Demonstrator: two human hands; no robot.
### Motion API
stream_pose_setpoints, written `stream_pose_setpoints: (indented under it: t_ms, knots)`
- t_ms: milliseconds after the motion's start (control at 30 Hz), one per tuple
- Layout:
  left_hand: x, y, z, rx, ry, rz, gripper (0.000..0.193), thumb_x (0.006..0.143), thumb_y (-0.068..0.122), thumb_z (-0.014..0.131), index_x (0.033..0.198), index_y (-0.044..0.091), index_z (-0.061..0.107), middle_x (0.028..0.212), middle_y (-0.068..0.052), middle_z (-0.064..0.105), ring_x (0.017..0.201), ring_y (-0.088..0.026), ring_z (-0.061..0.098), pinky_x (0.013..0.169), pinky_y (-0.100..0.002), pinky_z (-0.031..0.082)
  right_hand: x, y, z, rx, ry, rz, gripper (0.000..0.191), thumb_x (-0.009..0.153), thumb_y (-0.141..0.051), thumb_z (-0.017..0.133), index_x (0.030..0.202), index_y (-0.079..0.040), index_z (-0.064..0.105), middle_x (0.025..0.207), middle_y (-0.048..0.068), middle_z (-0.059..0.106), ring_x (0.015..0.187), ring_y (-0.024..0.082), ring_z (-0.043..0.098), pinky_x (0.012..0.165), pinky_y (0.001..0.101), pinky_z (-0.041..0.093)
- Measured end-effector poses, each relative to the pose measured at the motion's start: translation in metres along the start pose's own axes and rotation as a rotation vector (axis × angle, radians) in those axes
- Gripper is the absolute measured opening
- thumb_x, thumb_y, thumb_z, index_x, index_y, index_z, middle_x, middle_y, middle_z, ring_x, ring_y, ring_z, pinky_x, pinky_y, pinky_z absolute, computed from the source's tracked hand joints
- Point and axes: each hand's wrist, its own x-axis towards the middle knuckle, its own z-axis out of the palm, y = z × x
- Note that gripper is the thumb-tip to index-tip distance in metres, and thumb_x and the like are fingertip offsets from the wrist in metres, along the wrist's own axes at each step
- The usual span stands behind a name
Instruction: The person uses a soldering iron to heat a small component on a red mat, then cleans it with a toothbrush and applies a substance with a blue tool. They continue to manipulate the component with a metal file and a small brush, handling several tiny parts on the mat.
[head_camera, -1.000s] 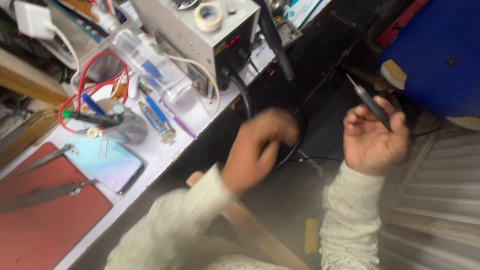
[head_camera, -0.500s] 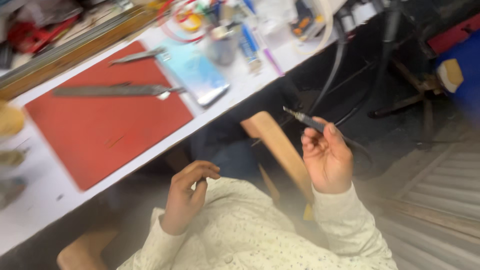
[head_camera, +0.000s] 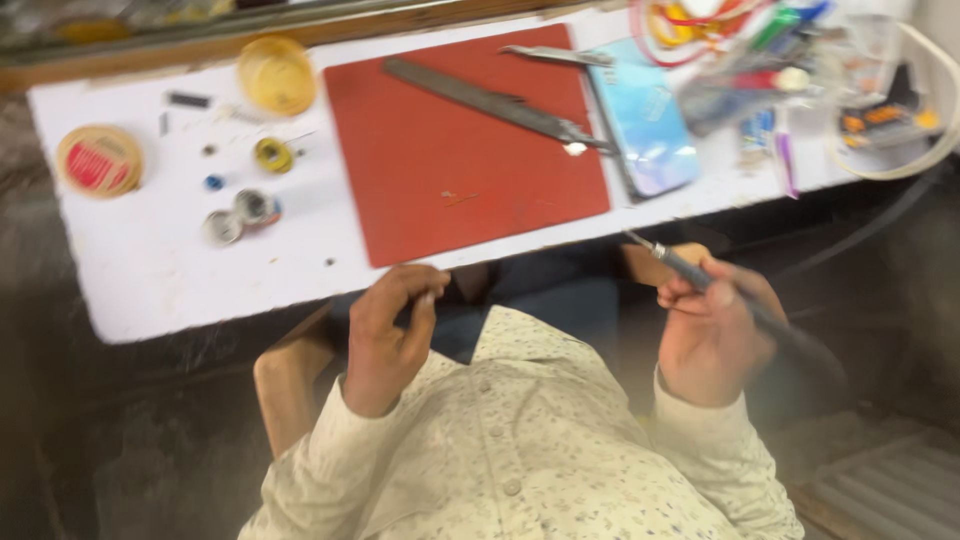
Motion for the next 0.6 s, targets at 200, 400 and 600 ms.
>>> stream_pose_setpoints:
  t_ms: [200, 400, 600]
  knots:
    - [0.043, -0.019, -0.011, 0.153, 0.077, -0.091, 0.017, 0.089, 0.003, 0.078, 0.102, 0.001, 0.067, 0.093, -0.011, 0.070, 0.078, -0.019, 0.068, 0.070, -0.028, 0.054, -0.005, 0.045, 0.046, -0.367, -0.223, -0.318, 0.017, 0.096, 0.003, 0.074, 0.112, 0.007, 0.067, 0.103, 0.023, 0.072, 0.093, 0.028, 0.074, 0.083, 0.0346, 0.065]
    - [0.086, -0.029, 0.003, 0.194, -0.059, -0.289, 0.017, 0.085, 0.011, 0.081, 0.086, 0.003, 0.065, 0.065, -0.005, 0.065, 0.053, -0.015, 0.059, 0.051, -0.030, 0.045, 0.011, 0.080, 0.062, -0.482, -0.417, -0.415, 0.018, 0.094, 0.005, 0.073, 0.111, 0.008, 0.065, 0.103, 0.023, 0.071, 0.097, 0.029, 0.074, 0.089, 0.0358, 0.063]
    - [0.118, -0.041, 0.013, 0.183, -0.169, -0.355, 0.024, 0.078, 0.012, 0.083, 0.077, 0.005, 0.059, 0.057, -0.006, 0.060, 0.050, -0.015, 0.058, 0.049, -0.030, 0.045, 0.018, 0.107, 0.065, -0.470, -0.457, -0.494, 0.020, 0.090, 0.009, 0.074, 0.107, 0.010, 0.064, 0.093, 0.022, 0.070, 0.094, 0.029, 0.075, 0.082, 0.0368, 0.065]
